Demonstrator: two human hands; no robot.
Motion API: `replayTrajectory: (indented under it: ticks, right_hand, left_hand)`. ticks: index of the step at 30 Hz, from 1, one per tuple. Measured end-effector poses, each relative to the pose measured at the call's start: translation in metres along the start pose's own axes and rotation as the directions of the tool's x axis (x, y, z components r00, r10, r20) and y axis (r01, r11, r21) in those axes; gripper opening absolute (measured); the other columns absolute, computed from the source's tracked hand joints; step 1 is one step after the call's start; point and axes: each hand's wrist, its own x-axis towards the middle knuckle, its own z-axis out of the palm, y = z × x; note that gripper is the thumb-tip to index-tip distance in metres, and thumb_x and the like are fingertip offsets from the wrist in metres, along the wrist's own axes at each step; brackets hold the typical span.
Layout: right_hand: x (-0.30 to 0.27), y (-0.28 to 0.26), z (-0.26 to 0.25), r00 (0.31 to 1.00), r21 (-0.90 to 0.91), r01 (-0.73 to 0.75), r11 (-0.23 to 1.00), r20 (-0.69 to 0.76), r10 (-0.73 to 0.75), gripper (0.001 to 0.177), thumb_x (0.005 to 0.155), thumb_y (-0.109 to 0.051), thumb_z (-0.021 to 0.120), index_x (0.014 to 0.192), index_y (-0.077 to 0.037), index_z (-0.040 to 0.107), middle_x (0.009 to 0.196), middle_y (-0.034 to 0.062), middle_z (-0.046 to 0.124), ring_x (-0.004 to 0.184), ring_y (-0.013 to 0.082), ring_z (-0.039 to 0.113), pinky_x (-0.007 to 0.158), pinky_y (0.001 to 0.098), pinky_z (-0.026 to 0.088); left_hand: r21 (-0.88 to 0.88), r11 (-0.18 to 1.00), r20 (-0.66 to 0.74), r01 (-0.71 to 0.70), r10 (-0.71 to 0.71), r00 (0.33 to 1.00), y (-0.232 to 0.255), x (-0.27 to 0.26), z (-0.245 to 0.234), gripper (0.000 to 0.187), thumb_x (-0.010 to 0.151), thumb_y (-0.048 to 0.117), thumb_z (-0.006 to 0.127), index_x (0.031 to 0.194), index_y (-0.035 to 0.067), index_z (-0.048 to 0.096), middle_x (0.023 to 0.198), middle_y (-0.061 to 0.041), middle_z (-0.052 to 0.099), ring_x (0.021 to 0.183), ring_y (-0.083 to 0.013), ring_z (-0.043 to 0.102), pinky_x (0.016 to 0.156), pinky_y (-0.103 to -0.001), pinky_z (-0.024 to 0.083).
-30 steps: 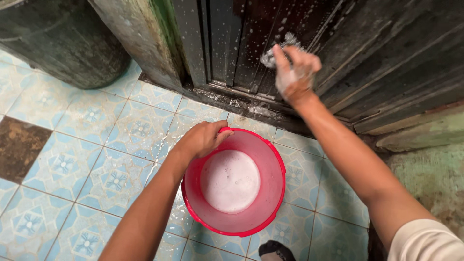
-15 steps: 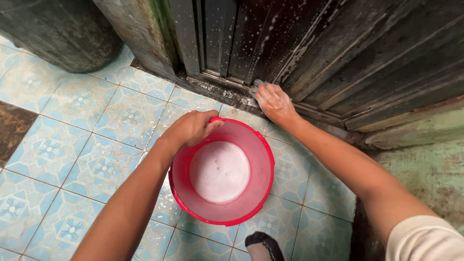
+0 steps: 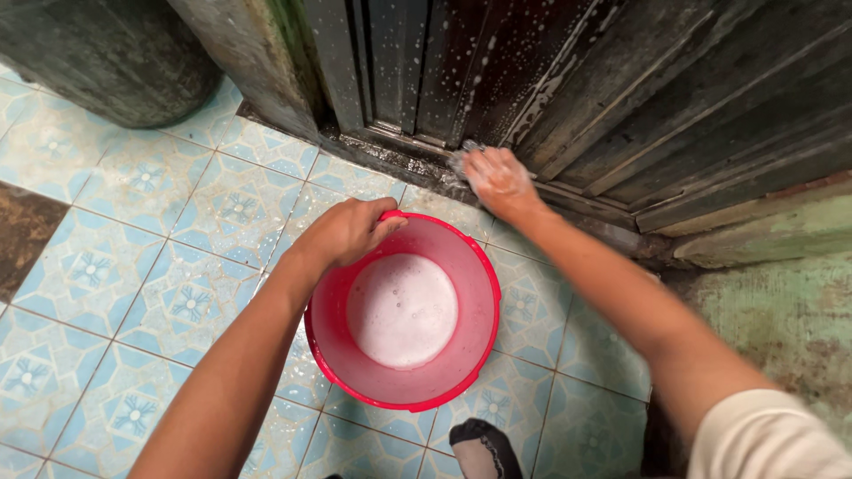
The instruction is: The person scrubs a dark wooden door with soapy water using a metal scourer, repeatedly dipping the scourer into a red bucket of suds.
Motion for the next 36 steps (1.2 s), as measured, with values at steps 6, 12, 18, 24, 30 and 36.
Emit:
replayTrajectory:
  ticks: [6, 12, 18, 24, 30, 36]
  right_hand:
    - [-0.013, 0.003, -0.006, 0.999, 0.026, 0.009, 1.000, 0.034, -0.010, 0.038, 0.086, -0.011, 0.062, 0.121, 0.000, 0.070, 0.107, 0.0078, 0.063, 0.099, 0.0221, 0.059, 0.089, 0.0337, 0.048]
    - [0.043, -0.026, 0.035, 0.975, 0.096, 0.152, 0.984, -0.178, -0.133, 0.032, 0.082, -0.013, 0.060, 0.111, -0.002, 0.068, 0.125, 0.0103, 0.066, 0.106, 0.0217, 0.061, 0.096, 0.0352, 0.049]
    - [-0.001, 0.004, 0.019, 0.980, 0.030, 0.194, 0.981, -0.055, -0.192, 0.032, 0.086, -0.012, 0.064, 0.116, -0.004, 0.072, 0.122, 0.0045, 0.063, 0.102, 0.0201, 0.060, 0.098, 0.0328, 0.051]
    - [-0.091, 0.043, -0.004, 0.940, 0.132, 0.226, 0.965, 0.229, -0.252, 0.016, 0.086, -0.015, 0.064, 0.100, -0.012, 0.071, 0.120, 0.0040, 0.065, 0.101, 0.0215, 0.061, 0.090, 0.0355, 0.051]
    - [-0.018, 0.009, 0.060, 0.939, 0.121, 0.342, 0.932, -0.008, -0.344, 0.017, 0.091, -0.019, 0.061, 0.104, -0.011, 0.069, 0.140, 0.0102, 0.060, 0.118, 0.0220, 0.059, 0.106, 0.0347, 0.048]
    - [-0.013, -0.007, 0.067, 0.923, -0.035, 0.345, 0.938, 0.196, -0.332, 0.041, 0.088, -0.023, 0.055, 0.123, -0.003, 0.064, 0.145, 0.0127, 0.056, 0.132, 0.0233, 0.053, 0.118, 0.0386, 0.037]
  left_hand:
    - [-0.022, 1.000, 0.006, 0.020, -0.020, 1.000, 0.003, -0.001, -0.001, 0.037, 0.098, 0.044, 0.057, 0.103, 0.009, 0.068, 0.082, -0.023, 0.071, 0.082, -0.0459, 0.066, 0.074, -0.054, 0.051]
    - [0.010, 1.000, 0.010, 0.009, -0.009, 1.000, 0.002, 0.001, 0.000, 0.038, 0.099, 0.044, 0.057, 0.101, 0.007, 0.067, 0.081, -0.023, 0.070, 0.081, -0.0459, 0.066, 0.073, -0.054, 0.051]
    - [-0.016, 1.000, 0.021, 0.015, -0.014, 1.000, 0.001, 0.001, -0.001, 0.038, 0.099, 0.044, 0.057, 0.102, 0.008, 0.068, 0.082, -0.023, 0.071, 0.081, -0.0452, 0.067, 0.073, -0.053, 0.051]
    - [-0.025, 1.000, 0.008, 0.010, -0.009, 1.000, 0.001, 0.001, -0.002, 0.037, 0.099, 0.043, 0.057, 0.105, 0.009, 0.069, 0.083, -0.023, 0.071, 0.082, -0.0454, 0.067, 0.073, -0.054, 0.051]
    - [-0.024, 1.000, 0.008, -0.002, 0.002, 1.000, 0.001, 0.002, -0.002, 0.036, 0.098, 0.042, 0.059, 0.102, 0.007, 0.068, 0.083, -0.023, 0.071, 0.082, -0.0459, 0.066, 0.073, -0.054, 0.051]
    - [-0.021, 1.000, 0.016, 0.005, -0.004, 1.000, 0.003, 0.003, -0.004, 0.036, 0.098, 0.041, 0.059, 0.101, 0.006, 0.067, 0.084, -0.024, 0.071, 0.083, -0.0467, 0.066, 0.073, -0.054, 0.050]
